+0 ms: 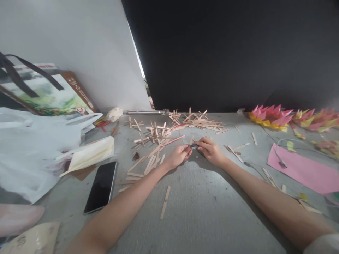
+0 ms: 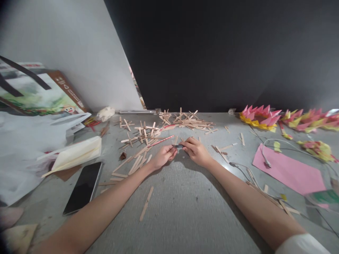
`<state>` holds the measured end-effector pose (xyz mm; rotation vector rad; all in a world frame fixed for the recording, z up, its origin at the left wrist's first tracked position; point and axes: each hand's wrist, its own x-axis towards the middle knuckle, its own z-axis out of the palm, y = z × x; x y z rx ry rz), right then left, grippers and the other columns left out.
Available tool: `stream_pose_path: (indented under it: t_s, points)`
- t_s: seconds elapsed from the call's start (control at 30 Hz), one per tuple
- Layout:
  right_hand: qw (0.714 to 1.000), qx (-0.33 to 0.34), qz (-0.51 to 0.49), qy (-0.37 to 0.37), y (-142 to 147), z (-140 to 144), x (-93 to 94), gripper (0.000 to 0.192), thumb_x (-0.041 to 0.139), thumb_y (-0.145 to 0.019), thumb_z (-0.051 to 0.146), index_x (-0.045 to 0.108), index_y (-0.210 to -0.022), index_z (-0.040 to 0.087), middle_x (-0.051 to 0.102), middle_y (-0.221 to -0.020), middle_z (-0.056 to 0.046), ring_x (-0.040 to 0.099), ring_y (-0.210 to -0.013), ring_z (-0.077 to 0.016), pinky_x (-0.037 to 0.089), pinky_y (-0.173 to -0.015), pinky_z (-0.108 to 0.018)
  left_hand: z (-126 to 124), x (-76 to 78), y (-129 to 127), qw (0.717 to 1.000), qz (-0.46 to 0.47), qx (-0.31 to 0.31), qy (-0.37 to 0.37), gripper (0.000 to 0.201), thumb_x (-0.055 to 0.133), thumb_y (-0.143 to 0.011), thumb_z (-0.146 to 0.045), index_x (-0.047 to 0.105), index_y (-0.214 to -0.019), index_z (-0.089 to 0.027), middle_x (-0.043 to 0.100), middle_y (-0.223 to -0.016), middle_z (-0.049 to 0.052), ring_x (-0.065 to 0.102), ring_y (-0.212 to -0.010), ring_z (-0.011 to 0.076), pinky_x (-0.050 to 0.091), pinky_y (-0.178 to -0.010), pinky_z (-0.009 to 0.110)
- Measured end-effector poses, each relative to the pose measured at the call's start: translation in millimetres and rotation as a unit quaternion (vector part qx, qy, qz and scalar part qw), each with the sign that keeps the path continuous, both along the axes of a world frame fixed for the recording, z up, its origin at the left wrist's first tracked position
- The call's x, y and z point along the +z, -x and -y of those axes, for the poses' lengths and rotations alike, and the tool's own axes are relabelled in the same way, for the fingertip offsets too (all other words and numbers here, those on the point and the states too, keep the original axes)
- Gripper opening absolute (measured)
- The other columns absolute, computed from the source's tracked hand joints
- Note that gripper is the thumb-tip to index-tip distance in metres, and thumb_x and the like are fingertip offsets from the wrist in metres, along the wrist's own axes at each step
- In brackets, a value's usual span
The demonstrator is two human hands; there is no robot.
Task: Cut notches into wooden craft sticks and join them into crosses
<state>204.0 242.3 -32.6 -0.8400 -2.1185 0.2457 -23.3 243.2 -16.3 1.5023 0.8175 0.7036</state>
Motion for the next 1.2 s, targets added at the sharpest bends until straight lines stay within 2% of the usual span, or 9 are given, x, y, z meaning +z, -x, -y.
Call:
stream_pose_path:
  t_s: [0.3,0.5,0.67,0.8,0.93,1.2]
  points:
    - [1.0,0.028,-0.006,0.01,-4,-1,-1.4,0.033,0.047,-0.111,0.031,0.071,-0.134,0.026,0.066,-0.103,-0.011,0.059,-0.096,-0.0259,0.053,-0.085,-0.043,1,-3.7,1,1.0,-0.01,-0.028,-0.01,0.054,0.051,-0.097,-0.069,0.047,-0.073,-0.02,0.037,-0.057,-0.006,0.028,-0.049,0.0088,0.023,-0.051,0.025]
    - [0.999,0.04,-0.001,0.009,0,4,0.7,0.035,0.047,-0.11,0.025,0.07,-0.136,0.026,0.066,-0.102,-0.011,0.057,-0.095,-0.0264,0.052,-0.082,-0.043,3,-6.9,-2,0.996,-0.055,-0.035,-0.055,0.048,0.047,-0.1,-0.059,0.047,-0.071,-0.02,0.041,-0.058,-0.005,0.032,-0.051,0.01,0.027,-0.053,0.026]
    - [0.999,0.034,0.004,0.009,0,5,3.6,0.034,0.048,-0.11,0.024,0.071,-0.134,0.026,0.065,-0.102,-0.011,0.057,-0.094,-0.0265,0.051,-0.082,-0.043,1,-8.0,-4,0.997,-0.038,-0.042,-0.045,0.048,0.049,-0.098,-0.059,0.047,-0.07,-0.02,0.04,-0.057,-0.004,0.031,-0.051,0.0102,0.025,-0.053,0.026]
    - [1.0,0.02,-0.003,0.013,-2,3,2.1,0.033,0.048,-0.11,0.027,0.072,-0.132,0.026,0.065,-0.102,-0.011,0.058,-0.094,-0.0263,0.051,-0.083,-0.044,2,-6.0,-3,0.999,-0.014,-0.023,-0.028,0.044,0.05,-0.095,-0.055,0.045,-0.067,-0.021,0.038,-0.055,-0.005,0.029,-0.05,0.0099,0.023,-0.053,0.026]
    - [1.0,0.013,-0.002,0.013,-1,4,3.4,0.034,0.047,-0.11,0.026,0.073,-0.132,0.028,0.065,-0.099,-0.01,0.059,-0.092,-0.0261,0.051,-0.082,-0.044,5,-4.6,-4,0.999,-0.035,0.001,-0.035,0.044,0.049,-0.096,-0.051,0.045,-0.065,-0.021,0.038,-0.055,-0.004,0.031,-0.051,0.0105,0.023,-0.054,0.026]
    - [1.0,0.01,0.0,0.001,6,9,7.2,0.034,0.047,-0.109,0.025,0.074,-0.13,0.025,0.064,-0.098,-0.011,0.056,-0.09,-0.0261,0.05,-0.081,-0.044,4,-6.1,-10,0.998,-0.041,0.001,-0.05,0.048,0.051,-0.095,-0.057,0.045,-0.064,-0.021,0.04,-0.056,-0.003,0.03,-0.052,0.0102,0.023,-0.054,0.027]
